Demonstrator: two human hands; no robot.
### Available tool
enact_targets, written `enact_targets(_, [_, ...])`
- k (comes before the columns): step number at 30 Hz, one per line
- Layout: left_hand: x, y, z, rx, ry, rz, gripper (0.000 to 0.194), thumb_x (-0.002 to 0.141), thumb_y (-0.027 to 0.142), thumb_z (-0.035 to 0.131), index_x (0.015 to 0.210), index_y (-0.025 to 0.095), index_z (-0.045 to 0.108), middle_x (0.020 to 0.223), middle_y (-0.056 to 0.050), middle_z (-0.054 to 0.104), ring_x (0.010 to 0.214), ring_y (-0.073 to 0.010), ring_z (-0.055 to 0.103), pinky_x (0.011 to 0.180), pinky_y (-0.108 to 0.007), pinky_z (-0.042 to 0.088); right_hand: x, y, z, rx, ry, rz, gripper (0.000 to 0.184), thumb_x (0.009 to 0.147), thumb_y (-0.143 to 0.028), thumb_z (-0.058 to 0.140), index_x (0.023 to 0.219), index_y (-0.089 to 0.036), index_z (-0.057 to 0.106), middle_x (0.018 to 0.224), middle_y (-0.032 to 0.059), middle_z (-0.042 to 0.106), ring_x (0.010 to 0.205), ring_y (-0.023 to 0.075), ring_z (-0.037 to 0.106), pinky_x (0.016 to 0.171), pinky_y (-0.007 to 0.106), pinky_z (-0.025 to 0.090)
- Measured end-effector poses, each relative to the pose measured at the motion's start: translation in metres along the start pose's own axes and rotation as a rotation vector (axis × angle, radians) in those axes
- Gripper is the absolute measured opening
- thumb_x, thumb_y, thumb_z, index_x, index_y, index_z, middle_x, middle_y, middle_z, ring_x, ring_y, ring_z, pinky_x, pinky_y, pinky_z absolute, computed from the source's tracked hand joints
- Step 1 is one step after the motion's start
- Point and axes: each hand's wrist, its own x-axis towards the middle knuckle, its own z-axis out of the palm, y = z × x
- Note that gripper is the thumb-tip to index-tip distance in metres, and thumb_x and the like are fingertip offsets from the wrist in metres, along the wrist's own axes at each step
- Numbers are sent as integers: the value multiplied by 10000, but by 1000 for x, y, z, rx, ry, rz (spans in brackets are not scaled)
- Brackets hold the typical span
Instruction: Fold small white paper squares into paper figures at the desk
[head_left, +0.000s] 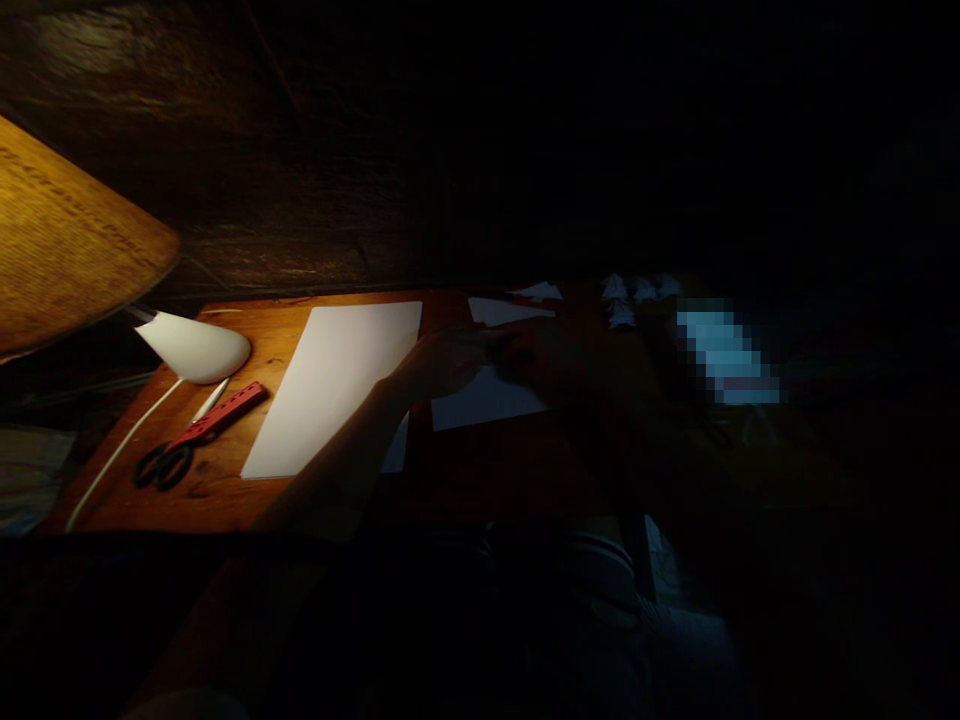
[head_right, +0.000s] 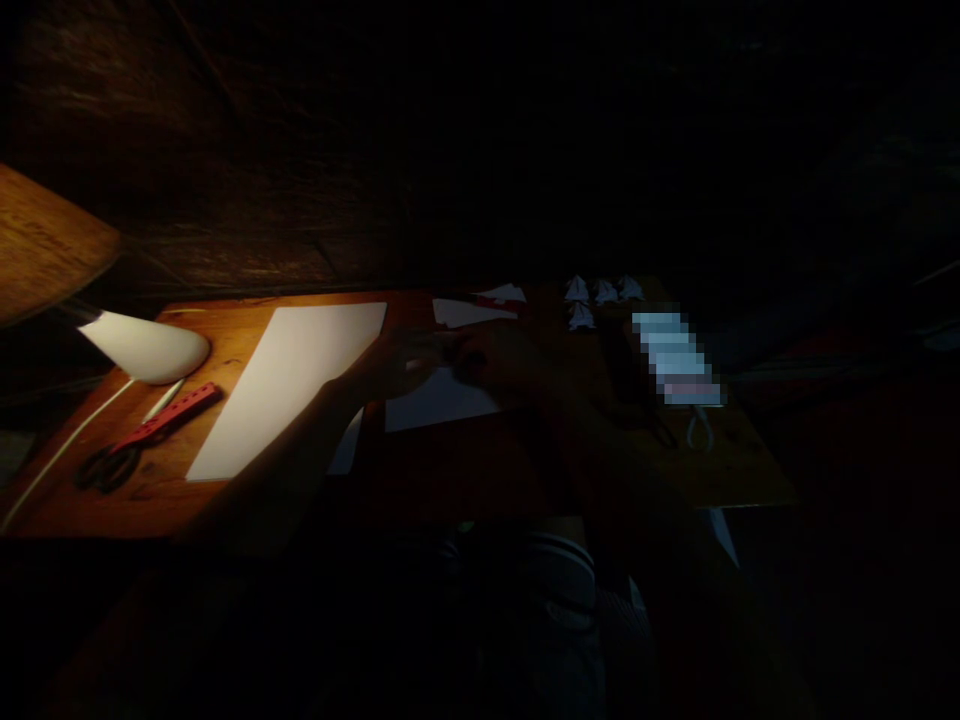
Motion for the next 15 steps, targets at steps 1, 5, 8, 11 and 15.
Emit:
enact_targets(1, [0,0,0,-8,3,1,292,960,136,560,1086,246,799,1334,-44,775,1271,-222,700,1125,-446,551,0,1,0,8,-2,-5,269,836,-126,691,1033,-219,847,1281,69,786,1070,244,741,944,366,539])
enact_targets(5, [0,-1,1,-33,7,-19,299,970,124,543,1063,239,803,1321,-50,780,1263,-230,699,1109,-459,555,0,9,2,60,4,-5,284,819,-123,692,1025,-241,847,1259,52,793,1087,242,744,971,375,548])
enact_targets(8, [0,-4,3,-9,11,-59,291,971,135,558,1078,239,808,1215,-58,809,1169,-240,731,1052,-463,579,0,14,5,108,29,6,345,816,-80,634,1026,-252,848,1238,34,804,1099,239,749,985,378,549])
enact_targets(11, [0,-9,6,11,18,-47,274,983,158,576,1085,248,813,1169,-53,818,1135,-243,734,1036,-468,583,1,15,7,145,70,22,371,809,-61,602,1009,-254,847,1166,25,820,1065,233,757,957,363,548])
enact_targets(15, [2,-15,11,9,15,-2,265,1006,176,571,1038,253,822,1173,-49,814,1181,-228,713,1066,-453,568,1,11,4,164,73,31,229,821,-150,677,953,-242,840,1076,35,826,978,236,759,889,352,541])
